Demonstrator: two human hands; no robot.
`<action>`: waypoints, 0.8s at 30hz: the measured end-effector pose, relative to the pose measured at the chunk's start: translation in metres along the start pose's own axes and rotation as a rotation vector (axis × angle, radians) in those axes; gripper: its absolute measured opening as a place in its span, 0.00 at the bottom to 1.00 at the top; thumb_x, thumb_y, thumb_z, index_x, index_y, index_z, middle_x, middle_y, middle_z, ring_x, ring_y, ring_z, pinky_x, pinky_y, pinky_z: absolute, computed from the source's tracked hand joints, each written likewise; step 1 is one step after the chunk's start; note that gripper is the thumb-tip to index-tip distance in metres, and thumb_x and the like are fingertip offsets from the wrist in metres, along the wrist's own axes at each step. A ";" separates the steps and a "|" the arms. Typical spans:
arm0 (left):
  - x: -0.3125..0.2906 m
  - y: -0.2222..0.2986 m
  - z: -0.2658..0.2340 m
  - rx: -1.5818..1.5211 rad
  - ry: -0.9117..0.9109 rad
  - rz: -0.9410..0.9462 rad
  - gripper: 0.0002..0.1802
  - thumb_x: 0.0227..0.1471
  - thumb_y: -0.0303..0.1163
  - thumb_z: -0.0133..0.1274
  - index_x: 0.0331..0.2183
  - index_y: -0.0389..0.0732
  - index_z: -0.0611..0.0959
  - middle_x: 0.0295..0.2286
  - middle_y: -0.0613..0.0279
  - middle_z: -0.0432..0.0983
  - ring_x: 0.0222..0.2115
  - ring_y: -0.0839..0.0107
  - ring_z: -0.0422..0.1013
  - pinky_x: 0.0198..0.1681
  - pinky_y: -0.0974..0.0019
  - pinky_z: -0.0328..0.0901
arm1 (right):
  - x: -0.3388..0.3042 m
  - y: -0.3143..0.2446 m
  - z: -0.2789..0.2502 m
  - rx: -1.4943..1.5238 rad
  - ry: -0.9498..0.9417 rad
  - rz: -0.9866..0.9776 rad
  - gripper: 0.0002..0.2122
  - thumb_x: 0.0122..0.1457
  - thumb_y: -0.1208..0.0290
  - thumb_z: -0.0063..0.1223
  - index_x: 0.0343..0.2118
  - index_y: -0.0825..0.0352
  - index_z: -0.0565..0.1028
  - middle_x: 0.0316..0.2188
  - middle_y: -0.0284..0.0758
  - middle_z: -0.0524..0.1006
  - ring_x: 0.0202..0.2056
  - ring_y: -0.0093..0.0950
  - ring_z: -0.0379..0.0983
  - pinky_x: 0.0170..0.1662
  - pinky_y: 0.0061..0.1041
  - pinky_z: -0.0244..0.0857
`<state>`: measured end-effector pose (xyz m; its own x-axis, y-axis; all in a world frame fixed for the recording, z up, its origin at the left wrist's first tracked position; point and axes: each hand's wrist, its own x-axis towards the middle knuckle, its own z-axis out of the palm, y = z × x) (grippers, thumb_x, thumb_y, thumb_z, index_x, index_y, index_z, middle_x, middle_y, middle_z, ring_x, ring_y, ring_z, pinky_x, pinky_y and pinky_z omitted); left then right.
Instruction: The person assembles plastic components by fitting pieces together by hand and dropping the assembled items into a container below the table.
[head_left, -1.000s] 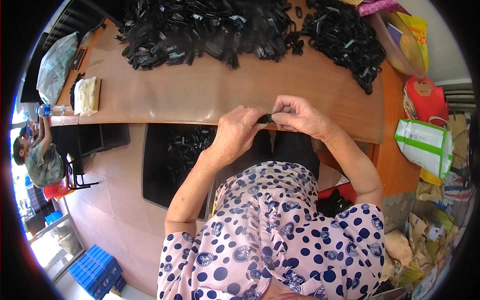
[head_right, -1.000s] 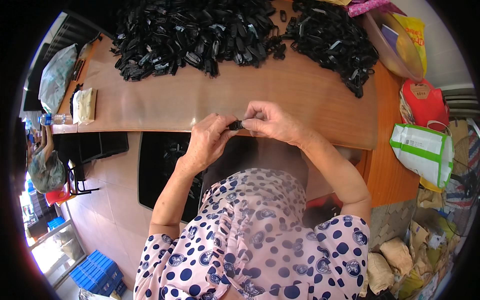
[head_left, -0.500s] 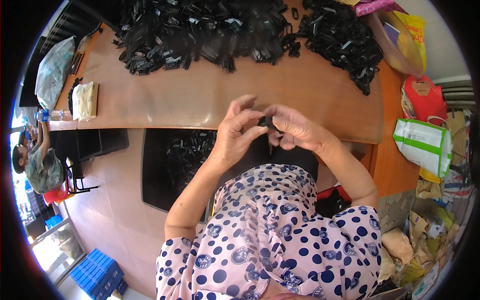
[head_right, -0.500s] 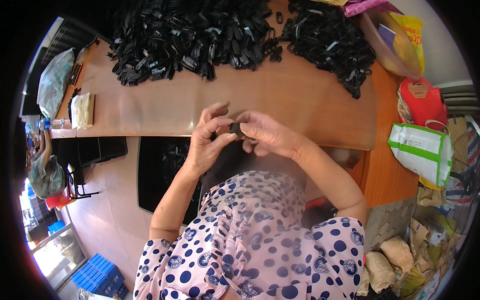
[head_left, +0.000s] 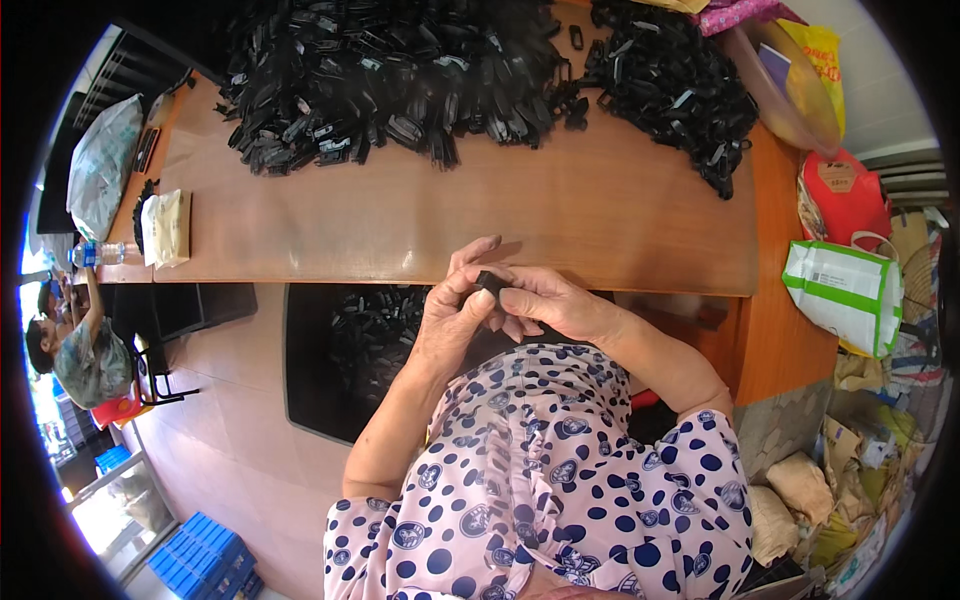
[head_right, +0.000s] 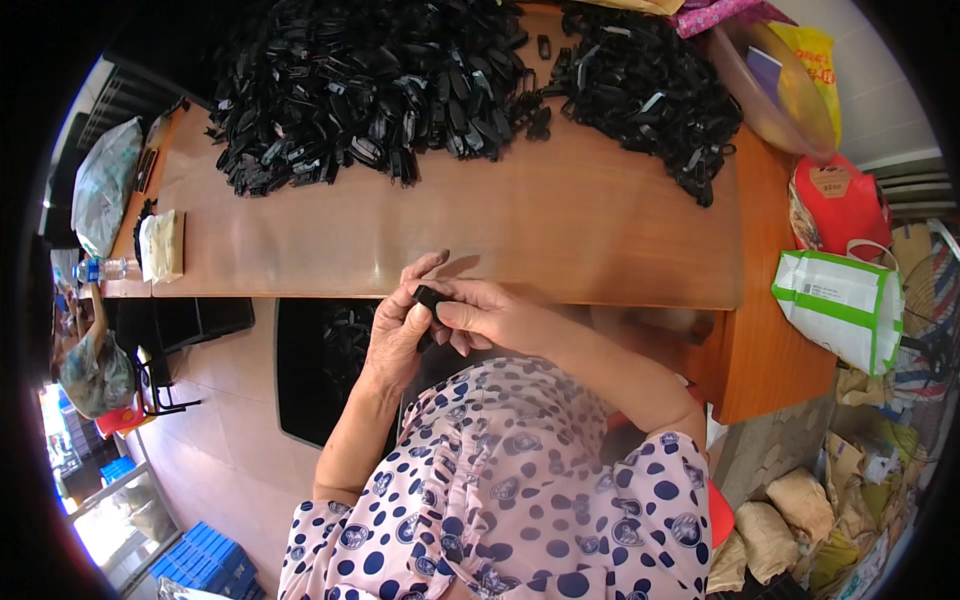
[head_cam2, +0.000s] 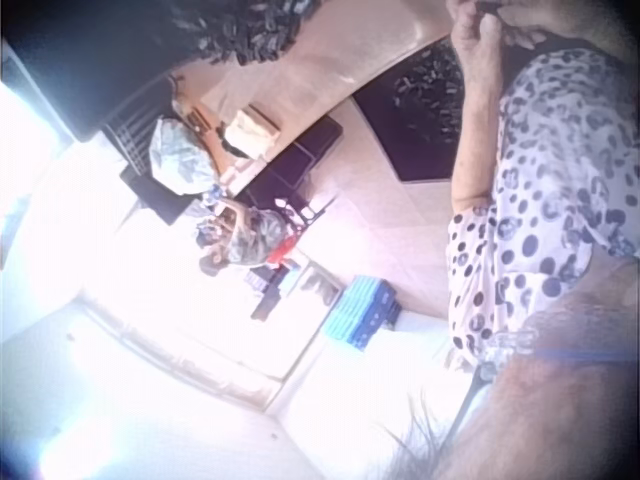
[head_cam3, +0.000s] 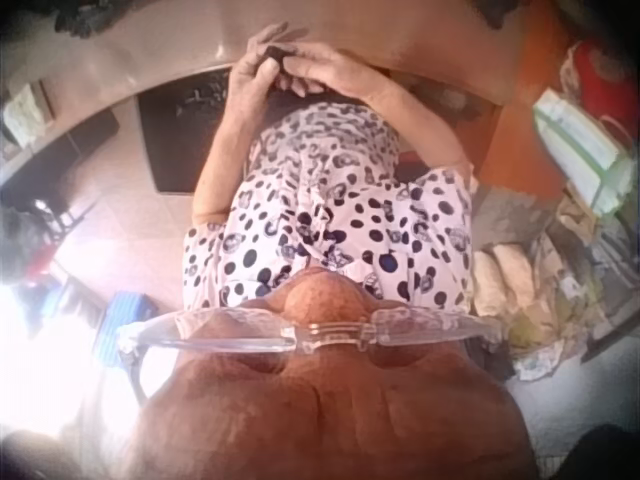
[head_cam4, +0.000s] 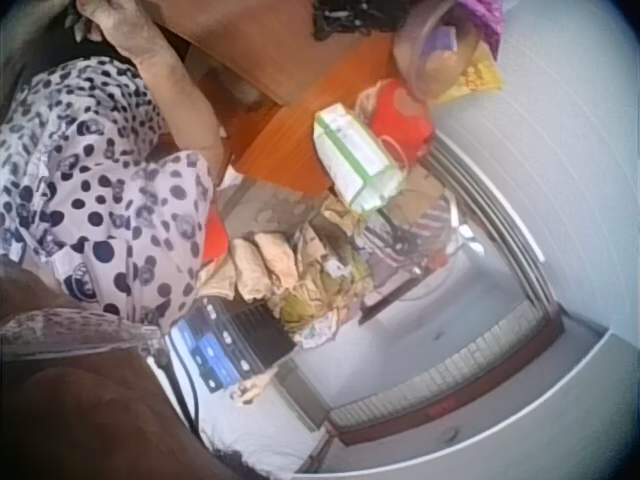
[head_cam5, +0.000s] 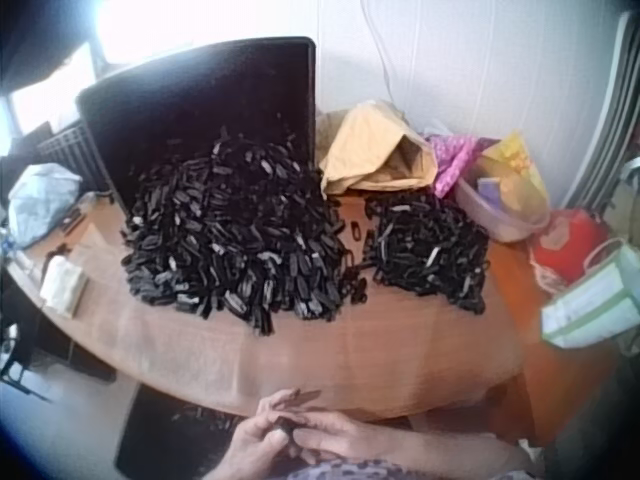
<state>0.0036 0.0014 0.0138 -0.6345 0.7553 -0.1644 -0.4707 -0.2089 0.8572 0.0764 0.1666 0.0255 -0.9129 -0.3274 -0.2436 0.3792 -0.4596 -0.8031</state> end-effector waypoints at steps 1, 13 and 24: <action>0.000 -0.002 -0.003 0.003 0.008 -0.003 0.16 0.51 0.41 0.57 0.38 0.40 0.81 0.56 0.53 0.57 0.46 0.72 0.66 0.44 0.68 0.64 | 0.002 -0.002 0.004 0.008 0.019 0.052 0.17 0.66 0.64 0.40 0.55 0.64 0.64 0.28 0.28 0.68 0.24 0.13 0.64 0.26 0.10 0.56; 0.012 0.003 -0.019 0.150 -0.266 0.173 0.23 0.47 0.46 0.59 0.40 0.39 0.82 0.53 0.53 0.59 0.50 0.61 0.62 0.54 0.56 0.57 | 0.006 0.009 0.000 -0.407 -0.015 -0.104 0.21 0.61 0.62 0.46 0.52 0.71 0.65 0.41 0.38 0.70 0.41 0.28 0.68 0.45 0.26 0.62; -0.001 0.019 -0.013 0.395 -0.158 0.268 0.25 0.49 0.49 0.57 0.38 0.37 0.81 0.51 0.49 0.62 0.50 0.57 0.65 0.54 0.54 0.57 | 0.007 -0.011 0.000 -0.928 0.115 -0.363 0.23 0.52 0.63 0.58 0.50 0.65 0.67 0.43 0.41 0.73 0.43 0.41 0.72 0.44 0.36 0.65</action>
<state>-0.0129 -0.0114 0.0237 -0.5862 0.7986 0.1362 -0.0165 -0.1799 0.9836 0.0655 0.1696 0.0324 -0.9777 -0.1905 0.0887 -0.1483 0.3261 -0.9336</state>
